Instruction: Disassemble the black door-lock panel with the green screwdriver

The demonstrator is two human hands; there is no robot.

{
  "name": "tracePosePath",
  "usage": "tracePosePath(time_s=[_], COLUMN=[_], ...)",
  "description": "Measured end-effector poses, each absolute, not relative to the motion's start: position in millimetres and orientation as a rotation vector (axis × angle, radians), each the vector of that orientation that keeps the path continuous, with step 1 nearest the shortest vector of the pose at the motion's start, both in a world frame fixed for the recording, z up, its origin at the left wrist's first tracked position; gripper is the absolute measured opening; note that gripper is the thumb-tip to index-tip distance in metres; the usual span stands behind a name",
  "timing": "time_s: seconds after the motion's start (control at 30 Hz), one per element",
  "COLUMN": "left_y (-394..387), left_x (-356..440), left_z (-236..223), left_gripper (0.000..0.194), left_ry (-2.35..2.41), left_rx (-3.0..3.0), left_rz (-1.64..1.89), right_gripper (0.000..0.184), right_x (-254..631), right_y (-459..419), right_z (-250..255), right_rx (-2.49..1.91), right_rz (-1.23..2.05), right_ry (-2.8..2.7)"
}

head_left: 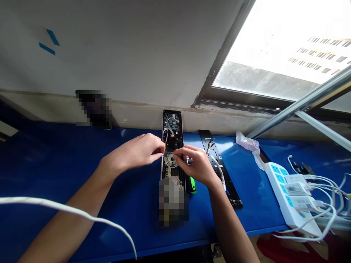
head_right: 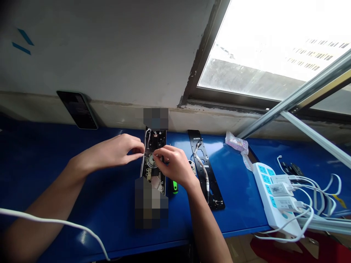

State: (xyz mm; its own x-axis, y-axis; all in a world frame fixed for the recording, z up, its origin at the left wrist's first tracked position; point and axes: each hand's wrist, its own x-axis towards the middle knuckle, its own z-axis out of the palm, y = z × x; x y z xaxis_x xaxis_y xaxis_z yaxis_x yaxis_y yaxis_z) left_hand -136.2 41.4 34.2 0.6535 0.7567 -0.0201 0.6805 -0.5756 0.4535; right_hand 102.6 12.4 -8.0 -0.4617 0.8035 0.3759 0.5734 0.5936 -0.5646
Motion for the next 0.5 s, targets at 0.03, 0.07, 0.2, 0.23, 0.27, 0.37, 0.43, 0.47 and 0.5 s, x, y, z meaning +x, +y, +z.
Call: tracePosePath(time_s=[0.03, 0.07, 0.2, 0.23, 0.27, 0.37, 0.43, 0.47, 0.5], left_y=[42.6, 43.9, 50.6, 52.6, 54.7, 60.4, 62.9, 63.7, 64.3], left_x=[-137.6, -138.9, -144.1, -145.1, -145.9, -145.9, -143.8, -142.3, -140.6], left_z=[34.4, 34.4, 31.2, 29.3, 27.1, 18.9, 13.2, 10.5, 8.0], left_gripper=[0.018, 0.019, 0.024, 0.024, 0.023, 0.016, 0.015, 0.019, 0.023], left_ry=[1.148, 1.181, 1.377, 1.416, 1.442, 1.456, 1.426, 1.399, 1.369], left_rx=[2.447, 2.442, 2.363, 2.340, 2.317, 2.219, 2.102, 2.043, 1.991], left_rz=[0.255, 0.268, 0.306, 0.316, 0.336, 0.482, 0.594, 0.633, 0.658], right_gripper=[0.014, 0.015, 0.014, 0.014, 0.013, 0.013, 0.015, 0.016, 0.016], right_x=[101.1, 99.4, 89.8, 86.6, 83.4, 75.5, 73.5, 73.7, 74.5], right_y=[15.4, 19.3, 41.1, 46.9, 52.2, 63.3, 66.4, 67.0, 67.3], right_z=[-3.1, 2.0, 18.4, 20.2, 21.1, 20.1, 19.1, 19.0, 19.3], right_rx=[-1.097, -1.113, -1.193, -1.212, -1.227, -1.253, -1.259, -1.261, -1.262], right_rz=[0.478, 0.470, 0.393, 0.376, 0.365, 0.353, 0.355, 0.359, 0.363], right_ry=[-2.198, -2.194, -2.152, -2.142, -2.139, -2.146, -2.159, -2.168, -2.178])
